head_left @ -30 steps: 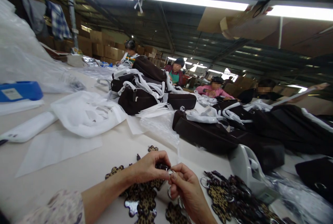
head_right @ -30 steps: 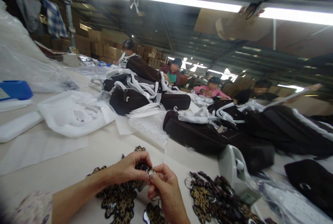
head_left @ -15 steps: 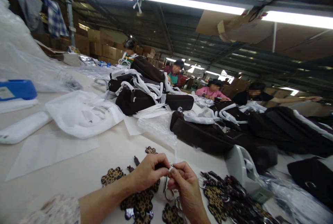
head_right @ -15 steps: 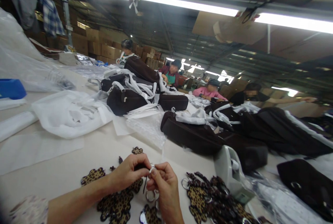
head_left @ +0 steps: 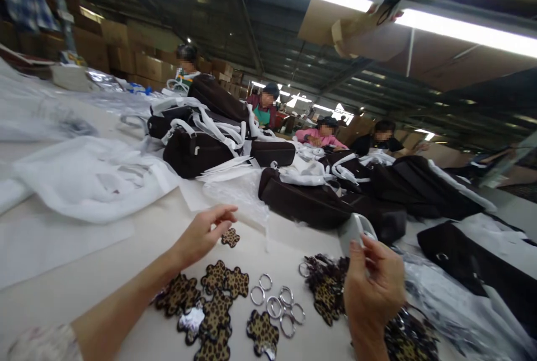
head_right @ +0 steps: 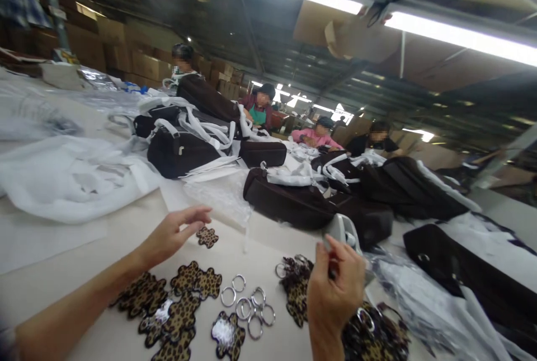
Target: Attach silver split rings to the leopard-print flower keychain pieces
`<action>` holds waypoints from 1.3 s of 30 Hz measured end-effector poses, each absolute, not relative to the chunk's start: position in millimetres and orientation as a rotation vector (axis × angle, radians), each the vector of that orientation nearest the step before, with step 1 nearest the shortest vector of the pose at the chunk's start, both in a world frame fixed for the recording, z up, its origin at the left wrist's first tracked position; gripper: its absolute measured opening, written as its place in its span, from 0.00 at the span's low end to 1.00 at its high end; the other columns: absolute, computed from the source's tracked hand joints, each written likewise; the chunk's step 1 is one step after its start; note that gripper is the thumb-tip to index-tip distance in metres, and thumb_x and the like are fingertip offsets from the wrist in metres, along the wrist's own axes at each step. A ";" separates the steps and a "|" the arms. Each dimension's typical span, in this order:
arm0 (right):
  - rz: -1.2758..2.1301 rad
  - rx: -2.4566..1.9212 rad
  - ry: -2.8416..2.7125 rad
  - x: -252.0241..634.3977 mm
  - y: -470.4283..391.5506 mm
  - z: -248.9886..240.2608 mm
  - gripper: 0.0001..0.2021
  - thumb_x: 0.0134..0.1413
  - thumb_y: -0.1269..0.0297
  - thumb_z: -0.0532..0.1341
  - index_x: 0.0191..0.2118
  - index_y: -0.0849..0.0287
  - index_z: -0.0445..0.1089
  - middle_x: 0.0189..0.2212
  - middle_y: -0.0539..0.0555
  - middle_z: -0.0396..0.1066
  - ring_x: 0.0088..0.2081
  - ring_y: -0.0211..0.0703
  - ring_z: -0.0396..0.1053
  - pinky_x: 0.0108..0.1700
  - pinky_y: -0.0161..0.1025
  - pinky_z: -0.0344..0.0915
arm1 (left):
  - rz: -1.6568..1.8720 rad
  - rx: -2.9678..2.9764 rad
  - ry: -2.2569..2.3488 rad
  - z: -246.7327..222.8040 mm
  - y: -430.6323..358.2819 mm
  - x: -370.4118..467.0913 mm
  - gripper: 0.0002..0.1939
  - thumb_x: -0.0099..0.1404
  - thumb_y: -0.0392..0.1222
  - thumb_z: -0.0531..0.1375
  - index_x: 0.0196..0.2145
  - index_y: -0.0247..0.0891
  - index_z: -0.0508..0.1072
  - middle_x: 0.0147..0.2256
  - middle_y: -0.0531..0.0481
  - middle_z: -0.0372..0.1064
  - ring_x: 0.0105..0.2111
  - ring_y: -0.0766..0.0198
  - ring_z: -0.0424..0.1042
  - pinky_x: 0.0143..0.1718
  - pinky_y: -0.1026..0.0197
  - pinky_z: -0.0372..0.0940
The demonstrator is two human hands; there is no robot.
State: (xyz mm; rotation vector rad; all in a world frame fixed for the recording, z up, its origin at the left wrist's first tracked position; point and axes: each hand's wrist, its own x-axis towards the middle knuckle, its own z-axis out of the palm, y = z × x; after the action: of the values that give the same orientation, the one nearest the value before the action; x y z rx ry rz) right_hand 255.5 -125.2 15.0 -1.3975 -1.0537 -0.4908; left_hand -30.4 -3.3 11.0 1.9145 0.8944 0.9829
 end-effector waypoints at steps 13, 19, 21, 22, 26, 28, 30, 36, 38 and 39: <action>0.538 -1.649 -2.044 234.7 -151.1 -58.3 0.30 0.57 0.51 0.59 0.63 0.52 0.59 0.64 0.59 0.55 0.64 0.66 0.53 0.62 0.64 0.53 | 0.072 2.271 0.960 8.4 -15.5 -127.0 0.46 0.52 0.57 0.66 0.64 0.43 0.55 0.66 0.41 0.46 0.65 0.43 0.47 0.64 0.46 0.44; 0.300 -1.766 -2.193 211.7 -166.7 -83.9 0.45 0.46 0.45 0.66 0.66 0.57 0.50 0.65 0.66 0.47 0.65 0.79 0.41 0.60 0.78 0.32 | 0.092 2.446 0.785 -22.9 -56.2 -115.9 0.59 0.46 0.67 0.67 0.67 0.46 0.43 0.68 0.39 0.29 0.66 0.35 0.32 0.63 0.34 0.33; 0.306 -1.724 -2.155 189.9 -159.4 -82.8 0.43 0.51 0.50 0.65 0.67 0.56 0.47 0.66 0.64 0.45 0.66 0.75 0.41 0.62 0.75 0.34 | 0.137 2.497 0.793 -27.9 -64.5 -94.3 0.52 0.52 0.64 0.65 0.67 0.44 0.48 0.68 0.38 0.33 0.66 0.36 0.34 0.63 0.34 0.33; 0.326 -1.692 -2.130 179.1 -153.9 -80.5 0.41 0.53 0.53 0.64 0.68 0.56 0.46 0.67 0.62 0.44 0.67 0.72 0.40 0.63 0.73 0.36 | 0.158 2.518 0.787 -29.4 -65.8 -83.6 0.48 0.55 0.61 0.64 0.66 0.43 0.49 0.68 0.38 0.35 0.66 0.38 0.35 0.64 0.35 0.34; 0.515 -1.484 -1.984 154.4 -127.8 -59.9 0.30 0.63 0.58 0.55 0.68 0.54 0.47 0.68 0.57 0.43 0.68 0.55 0.42 0.66 0.60 0.44 | 0.351 2.480 0.700 -29.6 -48.8 -54.2 0.36 0.64 0.49 0.58 0.66 0.40 0.52 0.67 0.39 0.40 0.66 0.46 0.42 0.65 0.42 0.42; 0.513 -1.448 -1.813 158.1 -120.1 -44.9 0.25 0.66 0.57 0.49 0.66 0.56 0.52 0.68 0.57 0.47 0.67 0.50 0.47 0.66 0.56 0.48 | 0.441 2.386 0.740 -25.8 -30.4 -47.8 0.31 0.68 0.49 0.53 0.65 0.38 0.54 0.67 0.41 0.41 0.66 0.49 0.44 0.65 0.45 0.43; 0.432 -1.504 -1.663 170.0 -121.8 -33.2 0.24 0.67 0.55 0.46 0.63 0.57 0.59 0.66 0.58 0.52 0.66 0.50 0.51 0.66 0.56 0.50 | 0.480 2.331 0.818 -21.7 -11.4 -44.2 0.30 0.70 0.51 0.48 0.64 0.35 0.55 0.67 0.41 0.42 0.66 0.50 0.44 0.66 0.45 0.42; 0.314 -1.848 -1.742 199.5 -169.1 -63.3 0.28 0.63 0.51 0.52 0.62 0.62 0.61 0.64 0.63 0.55 0.65 0.60 0.51 0.64 0.61 0.52 | 0.352 2.416 0.823 -30.3 10.0 -36.7 0.31 0.69 0.54 0.47 0.62 0.30 0.60 0.64 0.39 0.50 0.66 0.48 0.45 0.65 0.42 0.38; 0.271 -1.807 -1.893 198.0 -184.7 -86.6 0.28 0.63 0.50 0.52 0.63 0.61 0.59 0.64 0.63 0.54 0.65 0.60 0.51 0.63 0.61 0.53 | 0.406 2.327 0.811 -32.8 5.5 -36.6 0.30 0.69 0.55 0.44 0.61 0.34 0.62 0.63 0.43 0.54 0.65 0.50 0.50 0.66 0.45 0.41; 0.254 -1.754 -1.984 196.2 -190.4 -96.1 0.30 0.62 0.48 0.53 0.64 0.60 0.58 0.65 0.62 0.52 0.65 0.61 0.49 0.63 0.61 0.52 | 0.463 2.270 0.822 -32.3 3.1 -37.7 0.31 0.70 0.55 0.42 0.61 0.35 0.62 0.63 0.45 0.55 0.64 0.52 0.51 0.66 0.48 0.43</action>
State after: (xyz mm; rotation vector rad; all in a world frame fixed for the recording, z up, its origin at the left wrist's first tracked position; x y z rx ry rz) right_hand 196.2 -190.4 -96.1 -1.7536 -1.9842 0.2541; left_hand -37.7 3.1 -32.3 2.2699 0.8218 0.4629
